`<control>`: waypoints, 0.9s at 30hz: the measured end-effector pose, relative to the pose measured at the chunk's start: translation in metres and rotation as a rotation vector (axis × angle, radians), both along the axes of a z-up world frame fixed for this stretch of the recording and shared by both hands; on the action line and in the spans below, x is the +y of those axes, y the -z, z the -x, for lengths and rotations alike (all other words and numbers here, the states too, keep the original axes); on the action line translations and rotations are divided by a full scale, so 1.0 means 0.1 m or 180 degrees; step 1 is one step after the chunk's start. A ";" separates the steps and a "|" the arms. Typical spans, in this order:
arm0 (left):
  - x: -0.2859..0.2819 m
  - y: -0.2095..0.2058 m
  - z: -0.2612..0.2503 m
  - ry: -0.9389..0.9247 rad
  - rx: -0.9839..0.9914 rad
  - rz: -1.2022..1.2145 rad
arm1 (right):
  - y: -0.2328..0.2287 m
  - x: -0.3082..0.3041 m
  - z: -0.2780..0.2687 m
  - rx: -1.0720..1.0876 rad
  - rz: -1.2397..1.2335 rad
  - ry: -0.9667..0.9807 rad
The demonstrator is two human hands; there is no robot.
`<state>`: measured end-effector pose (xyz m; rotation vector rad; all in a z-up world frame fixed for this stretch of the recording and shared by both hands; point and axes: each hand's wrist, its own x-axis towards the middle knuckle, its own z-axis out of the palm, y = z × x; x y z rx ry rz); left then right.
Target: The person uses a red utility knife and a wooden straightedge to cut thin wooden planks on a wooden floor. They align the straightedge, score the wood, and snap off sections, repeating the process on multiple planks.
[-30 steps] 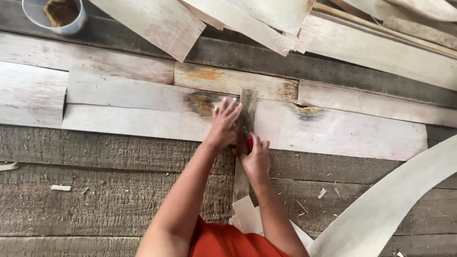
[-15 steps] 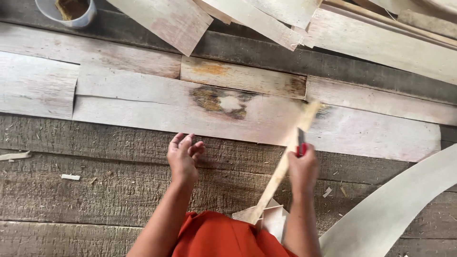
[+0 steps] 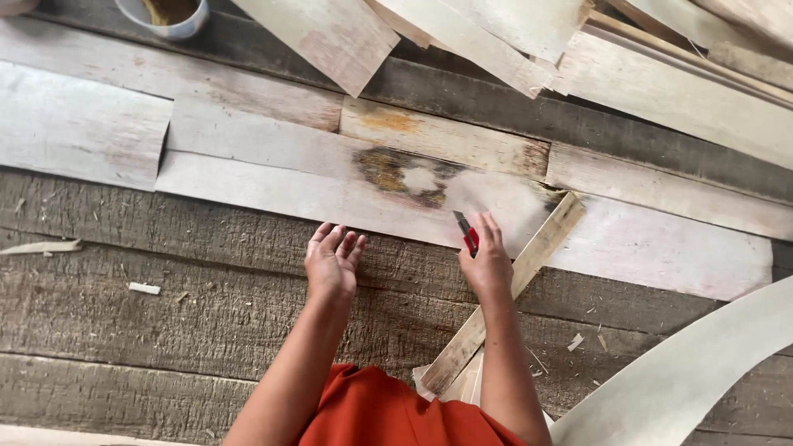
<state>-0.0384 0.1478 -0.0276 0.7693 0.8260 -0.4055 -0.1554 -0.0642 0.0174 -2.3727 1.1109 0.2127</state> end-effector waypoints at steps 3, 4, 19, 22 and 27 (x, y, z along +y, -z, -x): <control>-0.01 -0.20 -0.01 0.0025 0.0038 0.0015 | -0.09 -0.04 -0.07 0.0191 0.0038 -0.0063; -0.03 -0.20 0.00 0.0023 0.0051 0.0034 | -0.02 -0.10 -0.07 0.0204 0.0057 -0.0064; -0.30 -0.11 0.06 0.0704 -0.1915 -0.1133 | 0.16 -0.24 -0.15 0.0092 0.0129 0.0032; -0.36 -0.41 0.11 0.1021 -0.2434 -0.1421 | 0.23 -0.27 -0.15 0.0069 0.0134 0.0068; -0.51 -0.33 0.24 0.1184 -0.3548 -0.1831 | 0.23 -0.29 -0.11 -0.0415 -0.0002 0.0218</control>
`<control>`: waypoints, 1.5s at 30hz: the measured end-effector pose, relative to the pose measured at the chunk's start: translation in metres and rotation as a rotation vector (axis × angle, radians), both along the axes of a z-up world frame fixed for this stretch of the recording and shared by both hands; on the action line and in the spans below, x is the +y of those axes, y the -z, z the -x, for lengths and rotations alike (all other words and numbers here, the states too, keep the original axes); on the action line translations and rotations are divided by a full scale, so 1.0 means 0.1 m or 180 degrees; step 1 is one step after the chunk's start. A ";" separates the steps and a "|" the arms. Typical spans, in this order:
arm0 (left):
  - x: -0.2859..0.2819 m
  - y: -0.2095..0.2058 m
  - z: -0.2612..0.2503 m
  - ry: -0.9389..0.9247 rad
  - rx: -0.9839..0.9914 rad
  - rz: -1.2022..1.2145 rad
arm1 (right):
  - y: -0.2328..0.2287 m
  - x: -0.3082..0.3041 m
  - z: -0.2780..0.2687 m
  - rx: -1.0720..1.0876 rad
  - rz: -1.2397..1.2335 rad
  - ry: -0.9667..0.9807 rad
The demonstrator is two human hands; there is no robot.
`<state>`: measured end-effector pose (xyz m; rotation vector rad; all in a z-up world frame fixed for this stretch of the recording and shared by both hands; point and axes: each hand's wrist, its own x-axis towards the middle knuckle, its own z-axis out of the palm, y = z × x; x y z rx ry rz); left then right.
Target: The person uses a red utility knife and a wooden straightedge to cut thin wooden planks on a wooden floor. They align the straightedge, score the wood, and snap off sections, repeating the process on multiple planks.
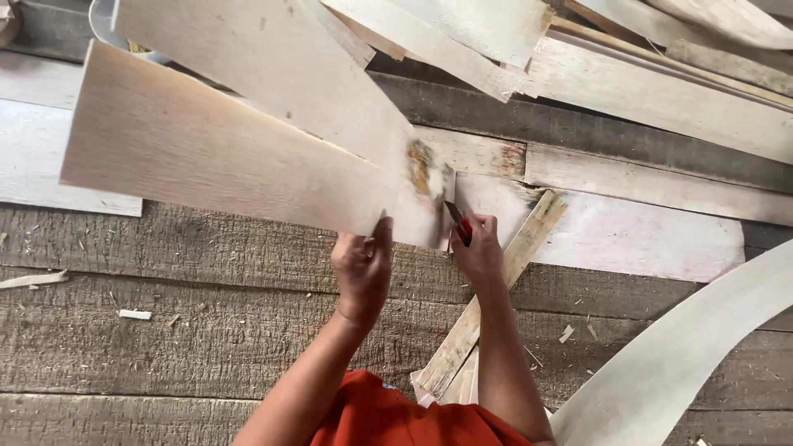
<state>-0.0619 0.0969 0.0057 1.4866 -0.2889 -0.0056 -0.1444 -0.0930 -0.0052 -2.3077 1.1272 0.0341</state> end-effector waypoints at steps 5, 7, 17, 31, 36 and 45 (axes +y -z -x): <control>0.41 0.16 -0.35 -0.0475 0.1010 0.0459 | 0.15 -0.10 0.12 -0.0218 -0.0056 0.0184; 0.67 0.36 -0.45 -0.0588 0.1077 0.0504 | 0.26 -0.13 0.17 -0.0287 -0.0017 0.0166; 0.65 -0.45 -0.31 -0.1077 -0.1234 -0.0508 | -0.33 0.39 -0.01 -0.2406 -0.1749 0.0764; 0.42 0.91 0.13 0.0380 -0.2158 -0.3268 | 0.76 -0.01 0.94 -0.3254 -0.3452 0.3692; 0.50 0.99 0.13 0.0628 -0.1453 -0.3455 | 0.36 0.11 1.19 -0.3414 -0.2322 0.4091; 0.46 0.85 -0.08 0.1267 -0.1210 -0.3694 | 0.01 0.44 0.50 -0.1557 0.1044 -0.0452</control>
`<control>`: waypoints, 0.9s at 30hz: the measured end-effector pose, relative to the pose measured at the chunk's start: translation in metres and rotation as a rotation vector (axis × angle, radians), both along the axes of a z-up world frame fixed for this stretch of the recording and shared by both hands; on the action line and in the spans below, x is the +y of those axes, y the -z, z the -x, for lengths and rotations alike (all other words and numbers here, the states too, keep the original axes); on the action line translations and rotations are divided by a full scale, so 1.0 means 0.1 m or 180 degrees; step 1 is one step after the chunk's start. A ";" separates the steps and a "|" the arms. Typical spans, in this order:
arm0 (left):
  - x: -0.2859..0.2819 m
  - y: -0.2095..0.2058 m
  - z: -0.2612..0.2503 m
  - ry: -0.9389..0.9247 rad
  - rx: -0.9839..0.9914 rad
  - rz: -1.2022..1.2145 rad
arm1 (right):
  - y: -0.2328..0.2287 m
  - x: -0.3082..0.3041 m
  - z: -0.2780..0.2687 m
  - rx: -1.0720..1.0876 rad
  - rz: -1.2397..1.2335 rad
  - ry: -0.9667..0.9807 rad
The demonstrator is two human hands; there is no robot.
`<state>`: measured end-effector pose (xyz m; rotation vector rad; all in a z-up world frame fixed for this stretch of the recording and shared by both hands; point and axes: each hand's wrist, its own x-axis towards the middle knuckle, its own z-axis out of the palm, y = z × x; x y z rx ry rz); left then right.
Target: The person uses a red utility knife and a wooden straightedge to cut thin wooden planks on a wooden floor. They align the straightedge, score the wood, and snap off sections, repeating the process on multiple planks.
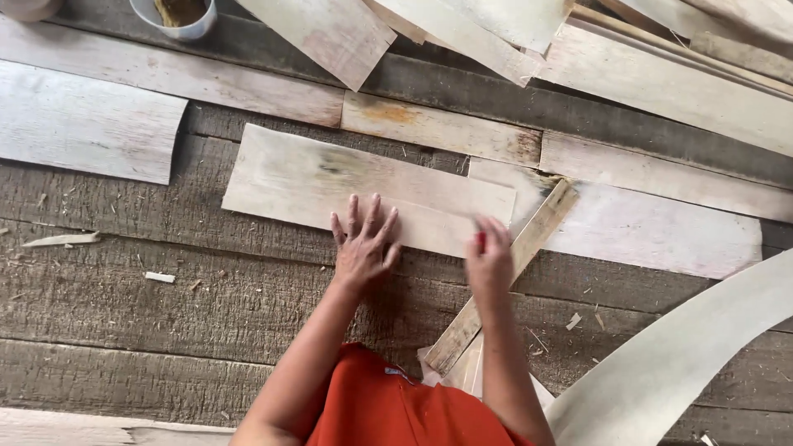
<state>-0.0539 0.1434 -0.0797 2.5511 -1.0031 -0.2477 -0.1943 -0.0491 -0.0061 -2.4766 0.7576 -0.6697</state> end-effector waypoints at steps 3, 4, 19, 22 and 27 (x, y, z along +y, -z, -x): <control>0.00 -0.37 0.02 -0.0068 0.0336 -0.0216 | -0.40 0.39 -0.37 0.2097 -0.0714 -0.0034; 0.02 -0.36 0.01 -0.0066 0.0343 -0.0222 | -0.38 0.41 -0.40 0.2104 -0.0720 -0.0033; 0.12 0.14 -0.15 -0.0052 -0.0124 0.0349 | -0.33 0.21 -0.58 0.1968 -0.0418 -0.0928; 0.12 0.11 -0.20 -0.0008 -0.0314 0.0361 | -0.24 0.15 -0.65 0.2016 -0.0617 -0.1039; 0.14 0.30 -0.16 0.0066 -0.0554 0.0362 | 0.38 -0.50 -0.73 0.1320 -0.0005 0.0011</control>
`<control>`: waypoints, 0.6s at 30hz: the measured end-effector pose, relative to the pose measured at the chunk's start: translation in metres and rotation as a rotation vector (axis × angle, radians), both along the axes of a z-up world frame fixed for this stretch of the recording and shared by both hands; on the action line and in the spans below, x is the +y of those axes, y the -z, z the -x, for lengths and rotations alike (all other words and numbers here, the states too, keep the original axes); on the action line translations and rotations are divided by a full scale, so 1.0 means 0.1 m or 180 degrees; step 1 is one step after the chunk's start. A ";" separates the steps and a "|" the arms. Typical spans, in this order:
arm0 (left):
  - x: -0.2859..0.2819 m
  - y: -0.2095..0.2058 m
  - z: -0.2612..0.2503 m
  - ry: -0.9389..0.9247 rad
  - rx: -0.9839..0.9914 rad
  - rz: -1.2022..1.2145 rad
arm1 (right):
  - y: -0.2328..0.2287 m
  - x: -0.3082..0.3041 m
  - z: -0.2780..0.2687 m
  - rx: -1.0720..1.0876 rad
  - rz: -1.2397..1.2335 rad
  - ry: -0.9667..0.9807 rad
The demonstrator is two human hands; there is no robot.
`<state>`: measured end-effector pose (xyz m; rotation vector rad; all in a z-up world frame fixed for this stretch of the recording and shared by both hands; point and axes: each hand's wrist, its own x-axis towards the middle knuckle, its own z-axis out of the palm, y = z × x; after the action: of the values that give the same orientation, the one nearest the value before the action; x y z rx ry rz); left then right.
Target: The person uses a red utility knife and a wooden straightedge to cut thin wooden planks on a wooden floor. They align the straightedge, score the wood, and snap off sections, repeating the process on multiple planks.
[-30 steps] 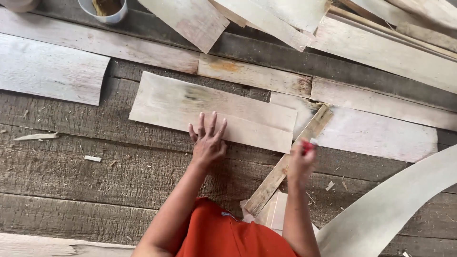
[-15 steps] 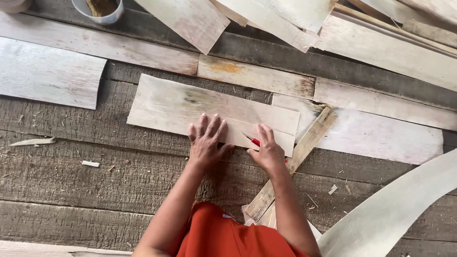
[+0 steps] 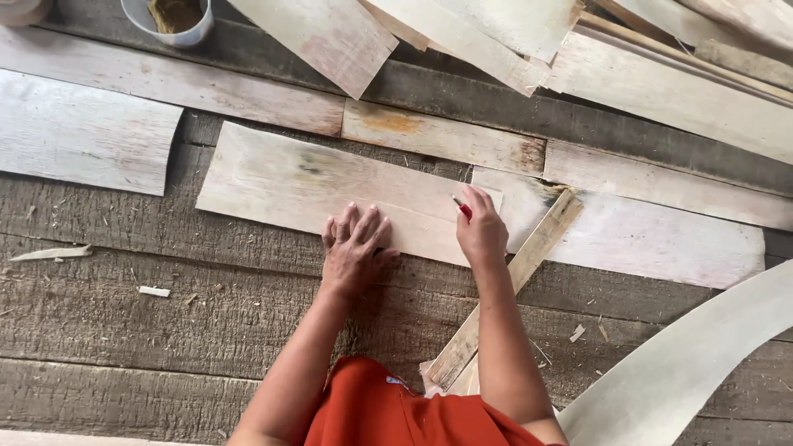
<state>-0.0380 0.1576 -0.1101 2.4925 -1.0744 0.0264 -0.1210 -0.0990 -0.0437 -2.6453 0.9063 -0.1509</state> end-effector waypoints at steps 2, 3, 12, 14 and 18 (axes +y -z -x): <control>0.00 -0.06 -0.01 -0.0015 -0.0259 0.0162 | -0.07 -0.02 -0.17 0.0302 -0.0102 -0.0038; 0.00 -0.08 -0.01 -0.0032 -0.0508 0.0313 | -0.09 -0.02 -0.26 0.0616 -0.0214 -0.0078; -0.03 0.03 -0.01 -0.0222 -0.0913 0.0505 | -0.47 0.14 -0.30 0.1168 0.0200 0.0244; -0.03 -0.05 0.01 -0.0219 -0.0937 0.0506 | -0.55 0.12 -0.22 0.1256 0.0129 0.0368; -0.04 -0.08 0.01 -0.0240 -0.1025 0.0486 | -0.43 -0.14 0.08 0.1434 -0.0062 0.0718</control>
<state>-0.0395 0.1541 -0.1023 2.4397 -1.0544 0.5281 -0.1285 -0.1131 -0.0005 -2.5952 1.3365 0.4152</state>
